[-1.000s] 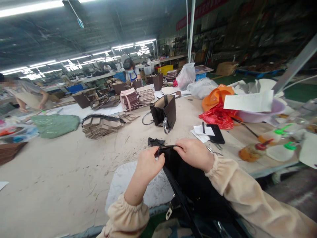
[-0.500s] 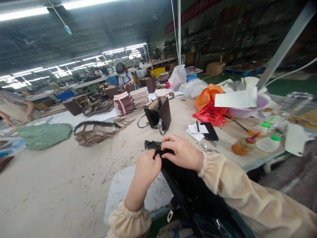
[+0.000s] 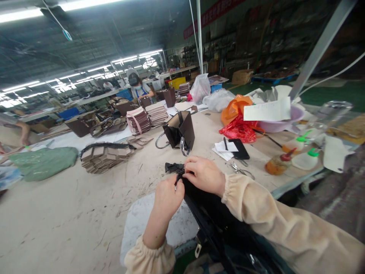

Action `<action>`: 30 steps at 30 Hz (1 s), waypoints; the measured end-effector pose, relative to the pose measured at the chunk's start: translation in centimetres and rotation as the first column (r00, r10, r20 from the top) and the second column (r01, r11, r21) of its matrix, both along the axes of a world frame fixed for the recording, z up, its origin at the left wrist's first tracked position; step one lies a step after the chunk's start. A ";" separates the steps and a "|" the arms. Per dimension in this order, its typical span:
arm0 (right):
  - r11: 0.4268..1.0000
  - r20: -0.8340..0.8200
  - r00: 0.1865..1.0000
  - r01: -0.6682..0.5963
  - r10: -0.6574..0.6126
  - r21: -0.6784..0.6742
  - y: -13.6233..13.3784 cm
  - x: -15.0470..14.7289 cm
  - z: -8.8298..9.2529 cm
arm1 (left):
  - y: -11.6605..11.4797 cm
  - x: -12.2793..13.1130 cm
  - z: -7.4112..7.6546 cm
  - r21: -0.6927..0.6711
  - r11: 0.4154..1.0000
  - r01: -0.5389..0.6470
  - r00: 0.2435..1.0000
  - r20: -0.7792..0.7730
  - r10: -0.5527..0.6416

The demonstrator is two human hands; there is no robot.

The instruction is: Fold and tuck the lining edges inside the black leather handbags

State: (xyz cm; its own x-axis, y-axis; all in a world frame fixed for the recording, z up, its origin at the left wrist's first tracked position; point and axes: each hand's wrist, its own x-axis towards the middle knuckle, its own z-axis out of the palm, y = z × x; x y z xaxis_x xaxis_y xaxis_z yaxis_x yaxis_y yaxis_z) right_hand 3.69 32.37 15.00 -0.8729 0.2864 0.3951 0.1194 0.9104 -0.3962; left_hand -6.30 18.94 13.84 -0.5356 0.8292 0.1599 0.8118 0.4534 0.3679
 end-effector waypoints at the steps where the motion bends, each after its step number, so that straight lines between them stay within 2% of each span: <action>1: 1.000 0.002 1.000 0.010 -0.010 0.004 -0.1 0.0 0.0 | 0.0 0.0 0.0 -0.003 1.000 0.000 1.000 0.001 0.000; 16: 0.991 0.041 0.991 0.128 -0.130 0.029 -0.7 -0.5 0.0 | 0.4 -0.2 1.0 -0.080 0.997 -0.012 0.999 -0.051 0.008; 24: 0.991 0.050 0.990 0.131 -0.132 0.015 -0.7 -0.5 -0.2 | 0.7 -0.4 1.0 -0.080 0.997 -0.022 0.997 -0.079 0.016; 30: 0.996 0.035 0.996 0.084 -0.083 -0.039 -0.1 -0.1 -0.3 | 0.9 -0.5 0.9 -0.071 0.997 -0.032 0.993 -0.117 0.024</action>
